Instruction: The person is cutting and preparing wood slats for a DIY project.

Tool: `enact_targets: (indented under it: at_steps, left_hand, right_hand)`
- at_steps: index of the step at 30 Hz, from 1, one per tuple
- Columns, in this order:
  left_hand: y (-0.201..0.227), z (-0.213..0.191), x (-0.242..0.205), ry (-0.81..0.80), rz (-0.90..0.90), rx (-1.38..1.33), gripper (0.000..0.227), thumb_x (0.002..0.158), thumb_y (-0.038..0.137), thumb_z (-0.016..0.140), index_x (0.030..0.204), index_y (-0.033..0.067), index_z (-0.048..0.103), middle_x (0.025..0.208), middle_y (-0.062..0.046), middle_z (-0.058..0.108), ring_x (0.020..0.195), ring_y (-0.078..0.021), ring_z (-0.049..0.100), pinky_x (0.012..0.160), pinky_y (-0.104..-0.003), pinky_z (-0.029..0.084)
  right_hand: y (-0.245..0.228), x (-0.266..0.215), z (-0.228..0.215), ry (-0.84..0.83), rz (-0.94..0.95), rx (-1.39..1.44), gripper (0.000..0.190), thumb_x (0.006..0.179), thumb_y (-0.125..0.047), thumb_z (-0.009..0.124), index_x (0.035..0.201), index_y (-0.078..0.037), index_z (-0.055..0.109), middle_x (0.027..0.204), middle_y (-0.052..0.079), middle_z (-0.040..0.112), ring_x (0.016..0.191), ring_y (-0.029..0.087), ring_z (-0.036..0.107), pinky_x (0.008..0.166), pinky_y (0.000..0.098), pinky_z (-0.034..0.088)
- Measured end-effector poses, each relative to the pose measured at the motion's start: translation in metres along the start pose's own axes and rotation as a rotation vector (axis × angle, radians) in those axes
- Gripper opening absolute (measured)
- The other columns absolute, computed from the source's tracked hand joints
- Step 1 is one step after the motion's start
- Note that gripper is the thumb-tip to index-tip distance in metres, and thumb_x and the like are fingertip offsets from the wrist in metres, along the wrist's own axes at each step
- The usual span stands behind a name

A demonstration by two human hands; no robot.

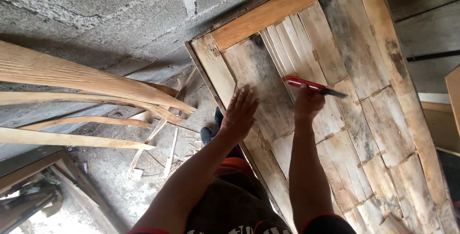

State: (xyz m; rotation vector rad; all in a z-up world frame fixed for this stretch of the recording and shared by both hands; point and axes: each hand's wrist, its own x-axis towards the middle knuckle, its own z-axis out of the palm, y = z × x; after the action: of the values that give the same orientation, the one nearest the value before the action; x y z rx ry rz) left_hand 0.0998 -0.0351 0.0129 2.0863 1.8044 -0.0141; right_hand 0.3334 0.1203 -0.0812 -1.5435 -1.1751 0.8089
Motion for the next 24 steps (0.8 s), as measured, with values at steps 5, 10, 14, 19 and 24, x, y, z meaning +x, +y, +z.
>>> enact_targets:
  at_steps: [5, 10, 14, 19, 24]
  left_hand:
    - [0.002, 0.006, -0.016, 0.032, 0.02, -0.03, 0.087, 0.095, 0.063, 0.05, 0.16, 0.0095, 0.029, 0.17, -0.017, 0.013, 0.158, -0.0366, 0.006, 0.128, -0.049, 0.002]
    - [0.007, 0.005, -0.031, 0.041, 0.024, -0.048, 0.088, 0.093, 0.062, 0.054, 0.159, 0.0092, 0.033, 0.17, -0.017, 0.016, 0.158, -0.0357, 0.01, 0.127, -0.049, 0.005]
    - [0.009, 0.01, -0.045, 0.099, 0.048, -0.046, 0.085, 0.093, 0.058, 0.059, 0.157, 0.0081, 0.037, 0.168, -0.018, 0.021, 0.157, -0.0366, 0.013, 0.128, -0.049, 0.007]
    - [0.015, 0.018, -0.062, 0.095, 0.074, -0.087, 0.083, 0.09, 0.055, 0.064, 0.155, 0.0095, 0.04, 0.168, -0.02, 0.023, 0.157, -0.0379, 0.014, 0.128, -0.048, 0.008]
    - [0.021, 0.029, -0.075, 0.103, 0.114, -0.085, 0.086, 0.088, 0.054, 0.067, 0.156, 0.0087, 0.039, 0.166, -0.022, 0.023, 0.156, -0.0418, 0.015, 0.127, -0.051, 0.012]
  right_hand:
    - [-0.014, -0.005, 0.004, -0.065, -0.051, -0.085, 0.021, 0.092, -0.017, 0.084, 0.089, -0.006, 0.066, 0.081, -0.004, 0.068, 0.073, 0.009, 0.06, 0.067, 0.0264, 0.049]
    - [-0.002, -0.004, 0.002, -0.205, -0.139, -0.161, 0.017, 0.094, -0.016, 0.083, 0.091, -0.004, 0.071, 0.077, -0.004, 0.063, 0.07, 0.009, 0.052, 0.063, 0.0274, 0.044]
    - [-0.009, -0.009, 0.003, -0.175, -0.138, -0.105, 0.019, 0.094, -0.017, 0.082, 0.09, -0.004, 0.069, 0.079, -0.006, 0.065, 0.07, 0.006, 0.054, 0.064, 0.0257, 0.045]
    - [-0.038, -0.04, 0.001, -0.233, -0.201, -0.286, 0.024, 0.098, -0.022, 0.081, 0.086, -0.005, 0.069, 0.072, -0.004, 0.062, 0.066, 0.005, 0.052, 0.06, 0.0268, 0.044]
    - [-0.053, -0.092, 0.011, -0.418, -0.312, -0.303, 0.028, 0.096, -0.024, 0.081, 0.082, -0.004, 0.067, 0.066, -0.001, 0.056, 0.059, 0.009, 0.046, 0.053, 0.0307, 0.037]
